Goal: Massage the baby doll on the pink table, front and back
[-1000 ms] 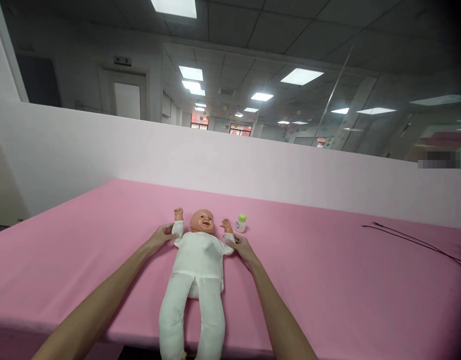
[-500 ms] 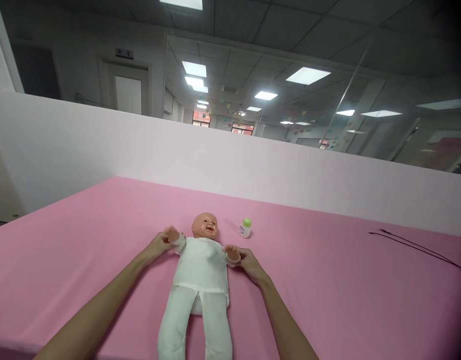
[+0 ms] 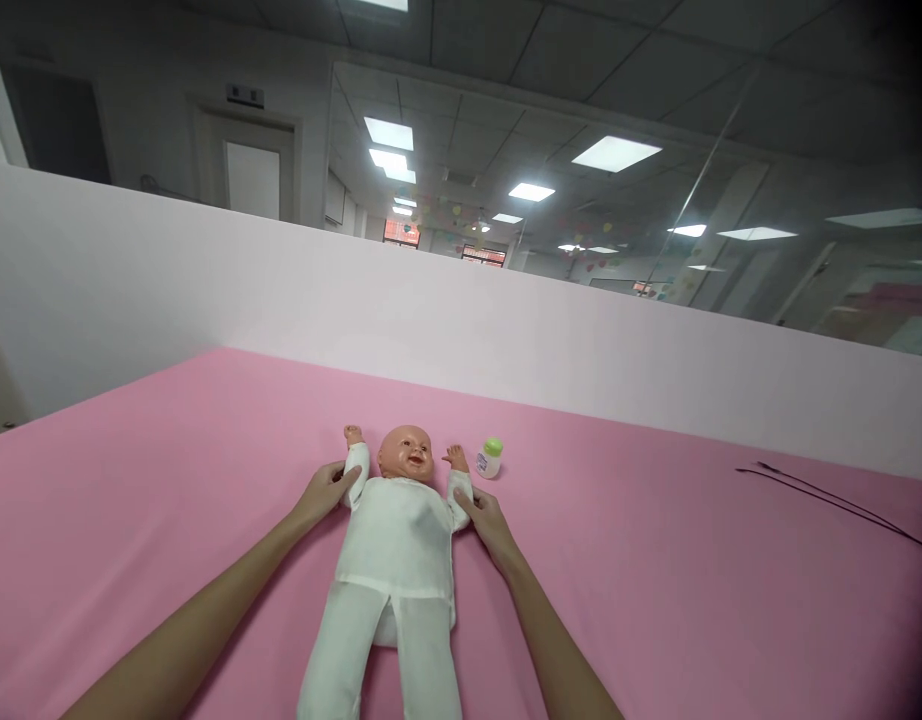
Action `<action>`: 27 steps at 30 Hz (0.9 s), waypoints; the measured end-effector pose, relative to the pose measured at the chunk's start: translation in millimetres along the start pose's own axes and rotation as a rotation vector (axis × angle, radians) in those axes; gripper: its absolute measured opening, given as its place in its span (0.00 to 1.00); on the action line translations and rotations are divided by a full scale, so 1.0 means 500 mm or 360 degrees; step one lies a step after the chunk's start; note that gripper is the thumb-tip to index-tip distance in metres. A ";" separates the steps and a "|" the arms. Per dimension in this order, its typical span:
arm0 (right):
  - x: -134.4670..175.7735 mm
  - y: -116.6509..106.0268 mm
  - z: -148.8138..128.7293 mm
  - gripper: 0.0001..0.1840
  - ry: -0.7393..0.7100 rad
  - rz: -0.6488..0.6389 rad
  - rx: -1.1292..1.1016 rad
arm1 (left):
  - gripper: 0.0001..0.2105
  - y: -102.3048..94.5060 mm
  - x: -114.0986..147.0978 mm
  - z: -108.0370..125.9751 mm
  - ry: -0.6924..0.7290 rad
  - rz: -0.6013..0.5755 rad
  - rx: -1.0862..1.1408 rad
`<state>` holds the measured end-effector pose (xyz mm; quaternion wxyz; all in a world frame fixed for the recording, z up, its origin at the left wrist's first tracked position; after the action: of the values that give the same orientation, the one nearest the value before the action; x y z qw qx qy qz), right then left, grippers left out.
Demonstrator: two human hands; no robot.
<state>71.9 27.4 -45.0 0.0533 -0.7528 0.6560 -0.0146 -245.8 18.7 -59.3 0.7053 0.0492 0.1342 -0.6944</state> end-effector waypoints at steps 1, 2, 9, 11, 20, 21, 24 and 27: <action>0.003 0.001 -0.001 0.26 0.0004 -0.0068 -0.0069 | 0.23 0.001 0.003 0.007 0.0002 -0.0044 0.0109; 0.007 0.000 -0.002 0.25 0.0014 -0.0125 -0.0139 | 0.21 0.000 0.007 0.015 0.0006 -0.0092 0.0214; 0.027 0.002 -0.003 0.15 0.0026 -0.0447 -0.0152 | 0.12 0.009 0.043 0.059 0.0060 -0.0772 0.0264; 0.035 0.018 -0.011 0.12 -0.0039 -0.0571 -0.0057 | 0.06 0.021 0.057 0.069 0.0104 -0.0988 0.0194; 0.019 -0.004 0.014 0.24 0.0069 -0.0279 -0.0095 | 0.19 -0.010 0.035 0.059 -0.0002 -0.0494 0.0188; 0.015 -0.008 0.018 0.25 0.0079 -0.0233 -0.0114 | 0.20 -0.013 0.030 0.054 -0.0014 -0.0407 0.0184; 0.007 -0.002 0.024 0.28 0.0084 -0.0186 -0.0047 | 0.25 -0.011 0.019 0.036 -0.0059 -0.0236 0.0168; 0.004 0.004 0.028 0.30 0.0157 -0.0089 0.0016 | 0.29 -0.004 0.010 0.009 -0.0135 -0.0163 0.0095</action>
<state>71.3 26.1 -59.3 0.0243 -0.7688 0.6365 -0.0565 -247.4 12.5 -55.9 0.6721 0.0336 0.0858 -0.7347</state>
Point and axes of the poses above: each hand's wrist, its own x-axis away from the middle knuckle, its own y-axis out of the palm, z = x × y, the point moved 10 cm from there along -x, towards the middle knuckle, and after that the axes turned 4 degrees about y, right-handed, at the moved point
